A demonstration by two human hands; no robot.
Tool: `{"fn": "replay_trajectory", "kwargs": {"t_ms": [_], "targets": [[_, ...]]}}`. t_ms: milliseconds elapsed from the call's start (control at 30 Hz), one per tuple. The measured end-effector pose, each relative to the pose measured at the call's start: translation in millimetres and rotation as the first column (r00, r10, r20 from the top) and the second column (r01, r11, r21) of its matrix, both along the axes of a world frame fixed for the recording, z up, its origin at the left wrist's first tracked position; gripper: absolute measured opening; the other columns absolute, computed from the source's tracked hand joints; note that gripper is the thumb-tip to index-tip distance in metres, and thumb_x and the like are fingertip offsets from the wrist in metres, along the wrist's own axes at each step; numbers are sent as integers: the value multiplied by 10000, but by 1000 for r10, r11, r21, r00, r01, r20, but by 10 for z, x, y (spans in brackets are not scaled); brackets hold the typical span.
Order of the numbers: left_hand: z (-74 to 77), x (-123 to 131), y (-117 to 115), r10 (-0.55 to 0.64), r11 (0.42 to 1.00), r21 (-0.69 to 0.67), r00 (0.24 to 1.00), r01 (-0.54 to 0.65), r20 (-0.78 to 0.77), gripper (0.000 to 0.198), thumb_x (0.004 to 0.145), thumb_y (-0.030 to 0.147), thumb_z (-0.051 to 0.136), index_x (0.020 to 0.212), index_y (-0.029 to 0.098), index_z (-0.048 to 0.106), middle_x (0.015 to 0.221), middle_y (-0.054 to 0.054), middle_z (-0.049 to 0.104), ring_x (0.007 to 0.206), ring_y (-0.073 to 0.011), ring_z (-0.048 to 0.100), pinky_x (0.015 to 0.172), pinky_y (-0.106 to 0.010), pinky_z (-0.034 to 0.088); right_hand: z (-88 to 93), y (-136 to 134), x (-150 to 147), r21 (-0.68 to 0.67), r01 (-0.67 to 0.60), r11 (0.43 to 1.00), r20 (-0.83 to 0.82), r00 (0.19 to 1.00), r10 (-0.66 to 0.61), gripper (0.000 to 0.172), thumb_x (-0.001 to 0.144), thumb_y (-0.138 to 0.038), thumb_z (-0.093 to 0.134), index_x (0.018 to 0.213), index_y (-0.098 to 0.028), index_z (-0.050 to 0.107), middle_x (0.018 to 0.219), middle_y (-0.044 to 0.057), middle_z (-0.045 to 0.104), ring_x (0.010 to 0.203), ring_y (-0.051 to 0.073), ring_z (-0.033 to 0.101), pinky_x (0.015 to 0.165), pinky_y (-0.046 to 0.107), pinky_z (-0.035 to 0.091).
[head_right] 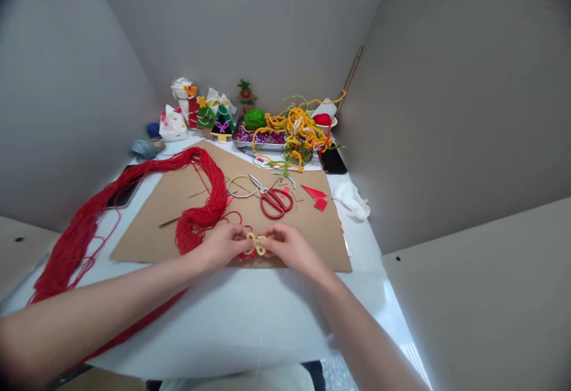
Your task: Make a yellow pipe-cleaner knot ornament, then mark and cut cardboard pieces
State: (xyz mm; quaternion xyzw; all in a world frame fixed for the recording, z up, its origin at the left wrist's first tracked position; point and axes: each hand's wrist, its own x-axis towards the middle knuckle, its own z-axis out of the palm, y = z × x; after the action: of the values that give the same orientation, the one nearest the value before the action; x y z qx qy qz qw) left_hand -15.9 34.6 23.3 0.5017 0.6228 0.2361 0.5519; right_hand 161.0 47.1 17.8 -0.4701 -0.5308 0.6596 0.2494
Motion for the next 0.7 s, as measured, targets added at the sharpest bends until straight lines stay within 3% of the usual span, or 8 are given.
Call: {"fn": "replay_trajectory", "kwargs": {"t_ms": [100, 267, 533, 700], "targets": [[68, -52, -48, 93, 992, 64, 979, -106, 181, 204, 690, 342, 638, 738, 144, 625, 617, 14, 616, 513, -86, 515, 509, -190, 385, 96, -20, 5, 82, 67, 994, -78, 995, -60, 327, 741, -427, 664, 951, -179, 625, 864, 28, 661, 725, 128, 621, 718, 271, 511], [65, -27, -88, 257, 945, 79, 870, -317, 421, 244, 673, 363, 689, 728, 141, 602, 676, 3, 625, 586, -96, 541, 557, -192, 411, 234, -42, -75, 272, 107, 956, -14, 994, -107, 310, 773, -416, 635, 980, -186, 627, 910, 57, 672, 804, 169, 622, 745, 289, 502], [-55, 101, -194, 295, 911, 124, 831, -394, 473, 251, 667, 365, 691, 777, 153, 613, 687, 6, 628, 638, -115, 571, 618, -217, 446, 217, -58, -240, 429, 147, 891, 108, 971, -212, 184, 792, -361, 595, 803, -188, 657, 760, 32, 657, 683, 158, 585, 634, 253, 465], [-121, 144, -207, 321, 898, 104, 798, -427, 510, 252, 656, 344, 706, 785, 151, 608, 710, -1, 631, 668, -119, 577, 643, -222, 458, 194, -55, -259, 464, 169, 869, 165, 948, -273, 195, 816, -347, 573, 729, -183, 634, 673, 15, 632, 619, 148, 555, 593, 246, 442]]}}
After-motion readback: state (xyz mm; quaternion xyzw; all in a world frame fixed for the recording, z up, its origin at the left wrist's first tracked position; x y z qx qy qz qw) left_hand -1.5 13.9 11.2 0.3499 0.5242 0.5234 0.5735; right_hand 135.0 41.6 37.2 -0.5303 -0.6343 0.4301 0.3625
